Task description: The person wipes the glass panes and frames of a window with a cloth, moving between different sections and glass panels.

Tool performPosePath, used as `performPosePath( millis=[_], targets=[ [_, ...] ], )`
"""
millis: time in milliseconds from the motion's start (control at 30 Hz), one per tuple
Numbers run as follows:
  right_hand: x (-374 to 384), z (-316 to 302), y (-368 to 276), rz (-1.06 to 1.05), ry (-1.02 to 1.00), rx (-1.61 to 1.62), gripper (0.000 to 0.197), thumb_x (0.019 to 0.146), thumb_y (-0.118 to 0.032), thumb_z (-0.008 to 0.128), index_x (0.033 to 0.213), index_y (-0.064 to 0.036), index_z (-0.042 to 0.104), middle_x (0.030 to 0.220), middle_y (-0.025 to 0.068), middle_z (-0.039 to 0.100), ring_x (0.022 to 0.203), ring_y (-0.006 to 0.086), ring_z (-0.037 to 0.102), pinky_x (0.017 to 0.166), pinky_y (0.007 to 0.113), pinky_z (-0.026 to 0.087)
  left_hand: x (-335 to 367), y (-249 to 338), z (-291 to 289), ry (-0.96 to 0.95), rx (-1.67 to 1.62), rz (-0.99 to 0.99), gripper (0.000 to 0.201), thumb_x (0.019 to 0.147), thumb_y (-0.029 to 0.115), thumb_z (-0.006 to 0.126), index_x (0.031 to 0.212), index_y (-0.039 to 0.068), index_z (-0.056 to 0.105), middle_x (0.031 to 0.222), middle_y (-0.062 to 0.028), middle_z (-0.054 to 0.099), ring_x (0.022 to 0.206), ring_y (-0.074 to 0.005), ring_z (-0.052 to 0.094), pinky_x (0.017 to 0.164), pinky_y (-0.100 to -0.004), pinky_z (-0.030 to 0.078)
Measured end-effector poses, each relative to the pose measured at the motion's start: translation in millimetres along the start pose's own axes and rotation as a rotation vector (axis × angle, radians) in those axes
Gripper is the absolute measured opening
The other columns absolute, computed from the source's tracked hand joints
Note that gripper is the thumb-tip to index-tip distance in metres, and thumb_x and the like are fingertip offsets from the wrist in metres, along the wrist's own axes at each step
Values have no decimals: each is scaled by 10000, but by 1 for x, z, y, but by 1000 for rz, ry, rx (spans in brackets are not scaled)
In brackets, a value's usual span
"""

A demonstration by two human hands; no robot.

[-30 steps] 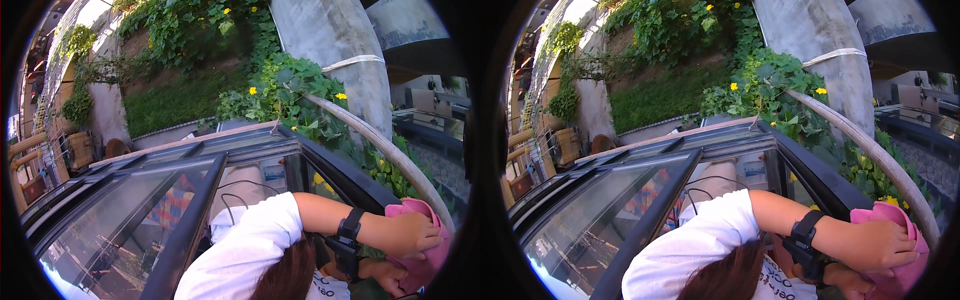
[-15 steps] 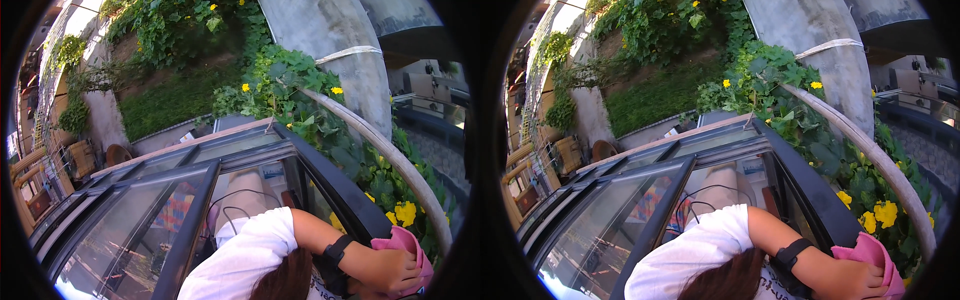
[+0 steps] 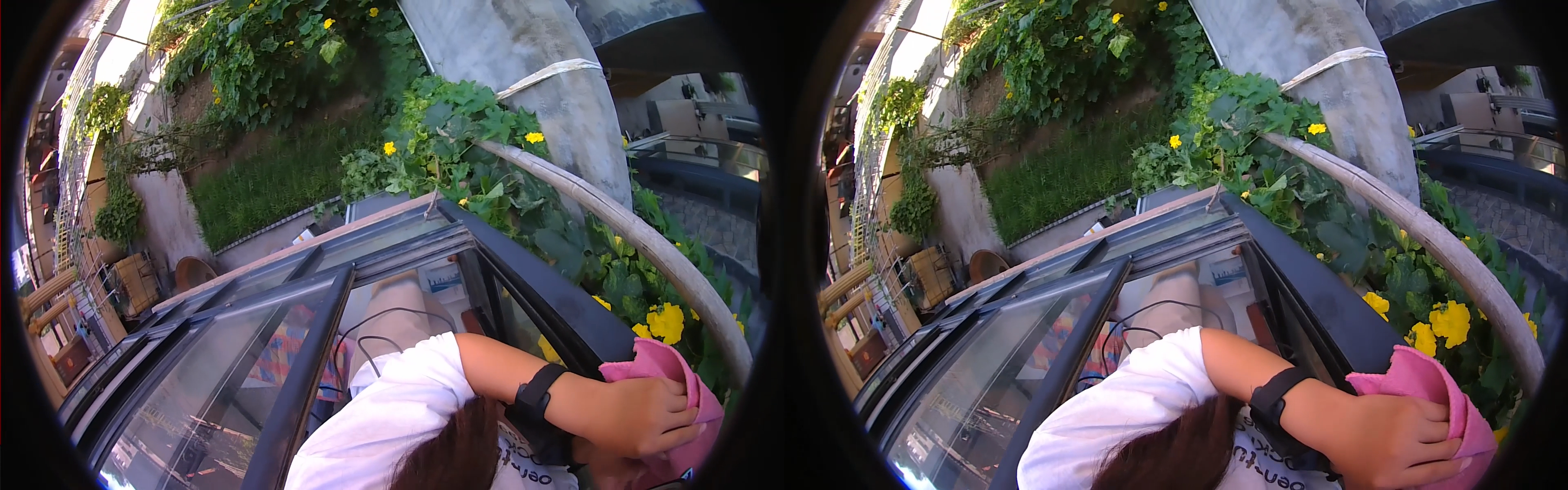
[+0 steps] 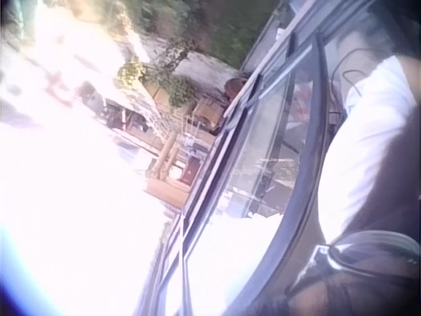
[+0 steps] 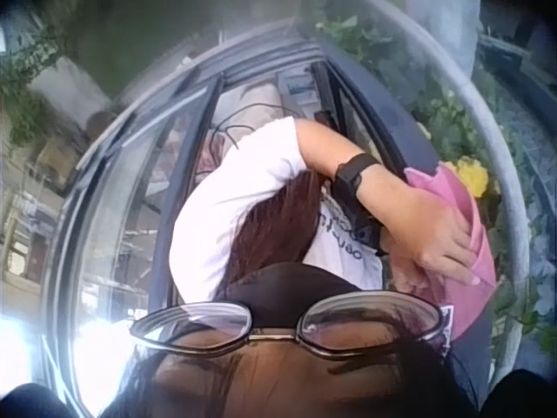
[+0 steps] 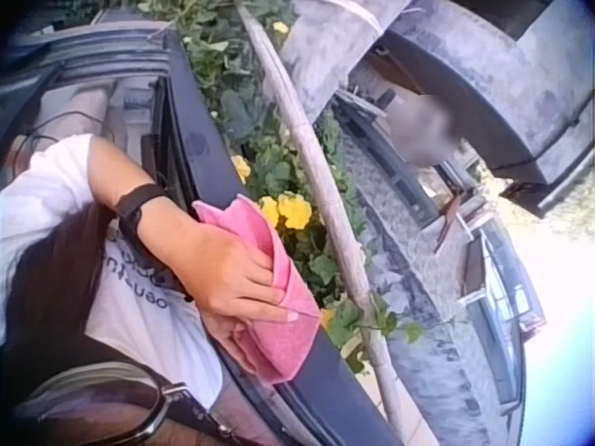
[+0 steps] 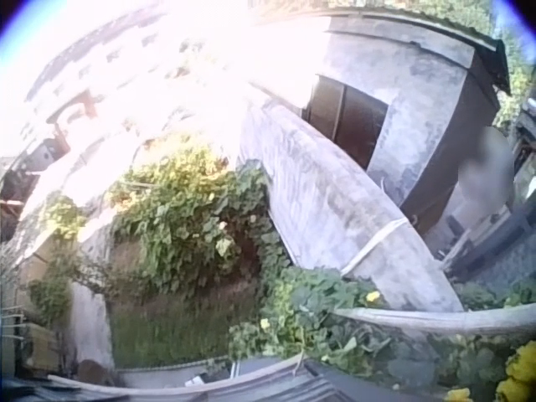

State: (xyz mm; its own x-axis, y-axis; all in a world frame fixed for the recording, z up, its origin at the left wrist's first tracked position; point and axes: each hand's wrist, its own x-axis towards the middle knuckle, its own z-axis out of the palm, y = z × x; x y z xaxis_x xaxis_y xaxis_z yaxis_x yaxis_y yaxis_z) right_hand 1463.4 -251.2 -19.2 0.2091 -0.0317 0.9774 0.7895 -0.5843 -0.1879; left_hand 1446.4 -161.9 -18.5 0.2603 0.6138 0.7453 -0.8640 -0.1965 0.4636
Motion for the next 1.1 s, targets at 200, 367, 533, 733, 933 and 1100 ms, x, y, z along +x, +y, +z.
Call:
performPosePath(
  millis=[200,367,533,733,933,1100],
  targets=[
    [-6,4,-12,60,59,186,770,702,-78,517,1299,29,41,1295,202,142,1128,283,321,906,396,312,-9,-5,-16,-77,196,14,537,602,237,584,1011,-90,462,804,-130,486,621,-243,493,538,-340,413],
    [-32,-19,-7,35,-110,-15,735,769,-103,490,1286,51,-10,1299,243,102,1122,313,326,914,416,305,-32,-6,-45,-232,131,-253,518,619,128,611,1093,-13,457,834,-153,505,768,-299,505,642,-356,420],
    [-147,-42,13,55,-470,135,722,745,-6,501,1271,65,12,1267,297,159,1103,357,360,912,432,313,-102,-18,-92,-114,63,-739,407,861,260,313,1122,-9,471,1147,-142,490,1040,-237,470,902,-318,326],
    [-177,-77,21,-22,-708,-38,648,711,-19,537,1219,135,163,1195,309,291,1109,386,344,929,410,282,-107,-20,-94,-53,56,-738,501,887,311,178,1091,-24,491,1127,-162,494,1065,-258,444,935,-332,290],
    [-70,-49,-6,172,-504,278,748,764,-46,458,1267,58,-84,1279,318,72,1180,375,240,953,407,247,-48,22,-54,-138,65,-490,522,864,353,227,1147,-39,424,1162,-184,457,1099,-280,415,940,-326,271],
    [-127,-53,4,81,-653,121,742,724,-76,524,1265,90,44,1263,280,176,1147,328,290,945,390,251,-106,-22,-82,26,222,-628,463,880,272,211,1055,-30,515,1064,-165,538,1016,-262,491,913,-325,316]
  ],
)
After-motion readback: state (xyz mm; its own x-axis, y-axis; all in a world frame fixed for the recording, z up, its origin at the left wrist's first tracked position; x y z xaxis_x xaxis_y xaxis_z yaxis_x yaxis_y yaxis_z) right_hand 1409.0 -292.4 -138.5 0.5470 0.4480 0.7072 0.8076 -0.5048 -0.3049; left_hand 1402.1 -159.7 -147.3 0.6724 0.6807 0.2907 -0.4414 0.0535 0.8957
